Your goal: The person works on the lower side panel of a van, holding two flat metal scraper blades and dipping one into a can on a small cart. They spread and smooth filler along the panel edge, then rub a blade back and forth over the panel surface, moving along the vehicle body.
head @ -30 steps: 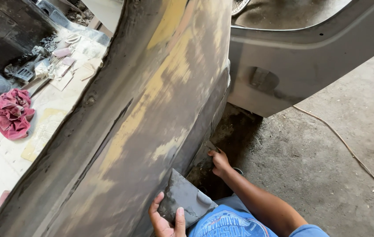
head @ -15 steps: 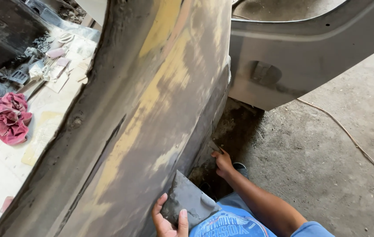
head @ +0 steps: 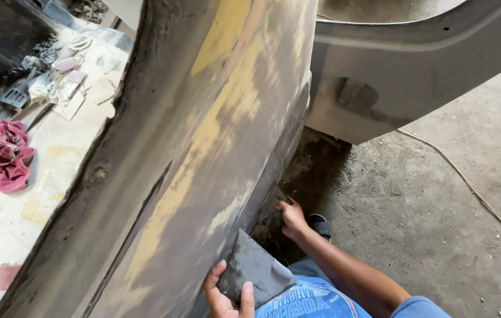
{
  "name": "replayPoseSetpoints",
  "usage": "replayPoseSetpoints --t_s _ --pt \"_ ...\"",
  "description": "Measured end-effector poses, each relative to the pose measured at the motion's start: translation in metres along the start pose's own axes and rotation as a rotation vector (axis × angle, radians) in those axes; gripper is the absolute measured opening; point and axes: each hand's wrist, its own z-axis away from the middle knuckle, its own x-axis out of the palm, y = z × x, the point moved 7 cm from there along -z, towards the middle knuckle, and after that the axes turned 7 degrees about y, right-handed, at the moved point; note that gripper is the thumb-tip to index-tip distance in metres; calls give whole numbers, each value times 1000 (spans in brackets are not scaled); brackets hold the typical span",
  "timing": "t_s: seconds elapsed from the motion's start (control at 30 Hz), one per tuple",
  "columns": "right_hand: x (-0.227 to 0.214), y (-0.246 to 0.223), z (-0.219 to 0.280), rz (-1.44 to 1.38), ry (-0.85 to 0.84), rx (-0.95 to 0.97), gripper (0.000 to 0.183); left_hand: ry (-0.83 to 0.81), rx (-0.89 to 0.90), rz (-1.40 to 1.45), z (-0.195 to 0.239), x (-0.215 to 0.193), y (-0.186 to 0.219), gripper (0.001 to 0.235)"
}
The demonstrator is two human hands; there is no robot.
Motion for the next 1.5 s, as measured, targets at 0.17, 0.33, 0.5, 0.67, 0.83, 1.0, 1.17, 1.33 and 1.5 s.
replayPoseSetpoints --t_s 0.17,0.33,0.5,0.67,0.83,1.0,1.17,1.33,1.5 --pt "18 -16 32 6 -81 -54 28 32 -83 17 1 2 -1 74" --pt "31 -38 76 35 -138 -136 24 34 -74 26 1 -1 -3 73" --pt "62 -83 146 79 -198 -231 27 -22 -96 22 1 5 3 74" --pt "93 -125 211 -17 -344 -329 29 45 -59 69 9 5 13 74" --pt "91 -148 236 -70 -396 -335 35 132 3 20 18 -4 11 77" --pt "75 -165 239 -130 -428 -303 40 151 -35 0 22 -8 16 77" --pt "34 -134 179 -66 -190 -231 35 143 60 71 25 -12 13 75" --pt "29 -106 125 -63 -219 -254 21 141 -25 76 26 -2 27 75" --pt "58 -113 145 -49 -244 -251 15 157 -69 51 24 -1 32 75"
